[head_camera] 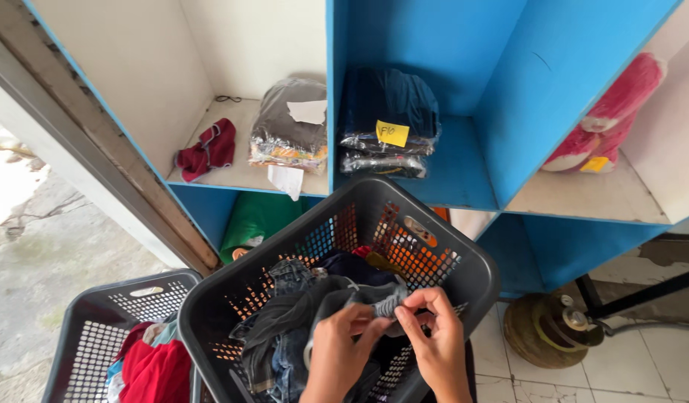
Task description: The person sorts various garments from a black laundry basket into different sections of a blue shelving unit or a separate laundry basket by hand.
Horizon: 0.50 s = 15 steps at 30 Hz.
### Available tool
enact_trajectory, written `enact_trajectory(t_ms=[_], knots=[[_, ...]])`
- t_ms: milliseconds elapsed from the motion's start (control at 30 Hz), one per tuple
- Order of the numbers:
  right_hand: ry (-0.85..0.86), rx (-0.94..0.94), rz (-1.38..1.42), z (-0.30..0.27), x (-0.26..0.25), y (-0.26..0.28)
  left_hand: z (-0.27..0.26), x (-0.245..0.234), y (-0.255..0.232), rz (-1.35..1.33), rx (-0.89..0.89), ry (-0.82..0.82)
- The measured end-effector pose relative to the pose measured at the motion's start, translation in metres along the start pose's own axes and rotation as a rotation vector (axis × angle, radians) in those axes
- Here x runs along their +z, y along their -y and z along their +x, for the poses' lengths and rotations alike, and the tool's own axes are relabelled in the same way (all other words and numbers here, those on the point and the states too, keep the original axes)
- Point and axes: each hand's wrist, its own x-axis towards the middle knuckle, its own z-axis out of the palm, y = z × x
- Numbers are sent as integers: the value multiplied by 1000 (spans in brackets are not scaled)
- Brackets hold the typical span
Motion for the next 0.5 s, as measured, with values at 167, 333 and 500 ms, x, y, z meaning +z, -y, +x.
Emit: enact_trajectory(t_ms=[167,333,500], knots=[[25,88,185,2,4,-19,7,12,46,-861,-114,70],[127,174,246,-7,25,-26,12,5,44,-1355,-478,85],[221,248,116,-5,26,5,14,2,50,-1024,-56,109]])
